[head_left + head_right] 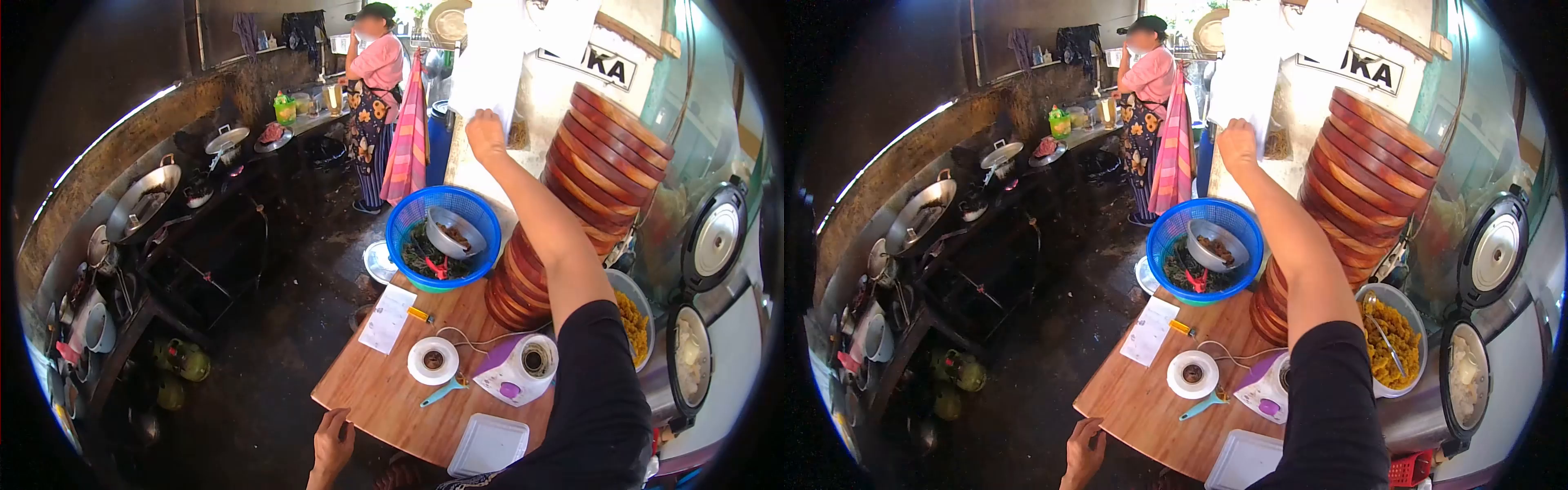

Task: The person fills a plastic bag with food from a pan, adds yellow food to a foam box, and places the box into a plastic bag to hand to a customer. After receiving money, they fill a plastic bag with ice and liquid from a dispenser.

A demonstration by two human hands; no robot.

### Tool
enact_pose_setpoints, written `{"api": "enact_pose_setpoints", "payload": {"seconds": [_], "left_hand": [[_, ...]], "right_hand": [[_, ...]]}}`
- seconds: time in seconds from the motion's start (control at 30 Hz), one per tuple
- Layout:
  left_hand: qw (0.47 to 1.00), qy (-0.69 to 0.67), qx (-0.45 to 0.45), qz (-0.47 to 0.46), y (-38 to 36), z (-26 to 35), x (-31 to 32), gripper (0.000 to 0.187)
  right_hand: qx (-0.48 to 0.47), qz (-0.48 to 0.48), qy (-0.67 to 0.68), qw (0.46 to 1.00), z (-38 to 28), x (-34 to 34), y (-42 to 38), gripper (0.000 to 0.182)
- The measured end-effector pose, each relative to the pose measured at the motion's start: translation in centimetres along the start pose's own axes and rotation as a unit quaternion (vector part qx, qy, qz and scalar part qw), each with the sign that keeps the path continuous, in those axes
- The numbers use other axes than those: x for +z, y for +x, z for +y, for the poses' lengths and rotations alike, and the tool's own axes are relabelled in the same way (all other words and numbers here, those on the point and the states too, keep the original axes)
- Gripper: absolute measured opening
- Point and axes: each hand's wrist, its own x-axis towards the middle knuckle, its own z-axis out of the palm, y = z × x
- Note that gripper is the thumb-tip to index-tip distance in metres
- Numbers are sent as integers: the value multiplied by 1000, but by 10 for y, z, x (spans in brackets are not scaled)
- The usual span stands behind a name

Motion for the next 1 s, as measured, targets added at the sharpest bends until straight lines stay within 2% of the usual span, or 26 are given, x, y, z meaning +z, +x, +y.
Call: {"api": "enact_pose_setpoints", "payload": {"seconds": [0.07, 0.13, 0.2, 0.23, 0.27, 0.3, 0.37, 0.4, 0.43, 0.5, 0.57, 0.6, 0.63, 0.67, 0.7, 0.73, 0.77, 0.83, 0.9, 0.97, 1.0], "left_hand": [[999, -27, -29, -27, 11, -3, 3, 29], [996, -54, -53, -57, 28, -2, 10, 29], [995, -56, 56, -68, 52, -7, 26, 31], [994, -59, 59, -70, 68, -7, 34, 31], [987, -85, 115, -72, 86, -5, 43, 31], [976, -110, 171, -74, 105, 2, 49, 31], [960, -116, 241, -83, 153, 23, 55, 31], [957, -136, 243, -83, 176, 34, 61, 31], [953, -156, 245, -83, 201, 45, 69, 32], [935, -186, 290, -81, 256, 75, 77, 32], [918, -274, 262, -121, 306, 111, 89, 28], [906, -300, 279, -104, 332, 125, 100, 26], [894, -327, 295, -86, 355, 137, 113, 25], [892, -330, 297, -87, 374, 150, 123, 25], [884, -373, 260, -114, 391, 161, 132, 25], [872, -413, 223, -139, 401, 170, 140, 24], [869, -416, 227, -140, 405, 177, 146, 24], [873, -421, 172, -177, 413, 189, 156, 23], [861, -447, 160, -182, 408, 192, 164, 21], [855, -456, 174, -177, 403, 187, 166, 20], [862, -439, 184, -171, 404, 182, 166, 20]], "right_hand": [[15, -140, 2, 990, 3, -3, 7, 15], [-25, -142, 5, 989, 14, -3, 10, 14], [-61, -144, 9, 988, 30, -7, 11, 14], [-27, -124, 74, 989, 40, -12, 11, 12], [8, -105, 139, 985, 49, -17, 11, 10], [9, -107, 134, 985, 59, -21, 13, 10], [125, -196, 302, 925, 79, -29, 16, 9], [131, -217, 354, 900, 92, -29, 16, 7], [134, -219, 349, 901, 102, -30, 13, 7], [87, -188, 462, 862, 120, -32, 10, 7], [104, -160, 485, 854, 130, -24, 7, 10], [118, -131, 511, 841, 134, -19, 6, 16], [119, -129, 506, 845, 135, -15, 4, 16], [56, -140, 446, 882, 129, -12, 0, 21], [-7, -151, 384, 911, 121, -13, -6, 25], [-37, -104, 298, 948, 108, -21, -15, 19], [-67, -54, 209, 974, 94, -29, -23, 17], [-78, -28, 151, 985, 77, -20, -26, 16], [-83, -1, 98, 992, 71, -13, -22, 15], [-55, -114, 67, 990, 66, -12, -18, 14], [-57, -115, 71, 989, 65, -14, -15, 14]]}}
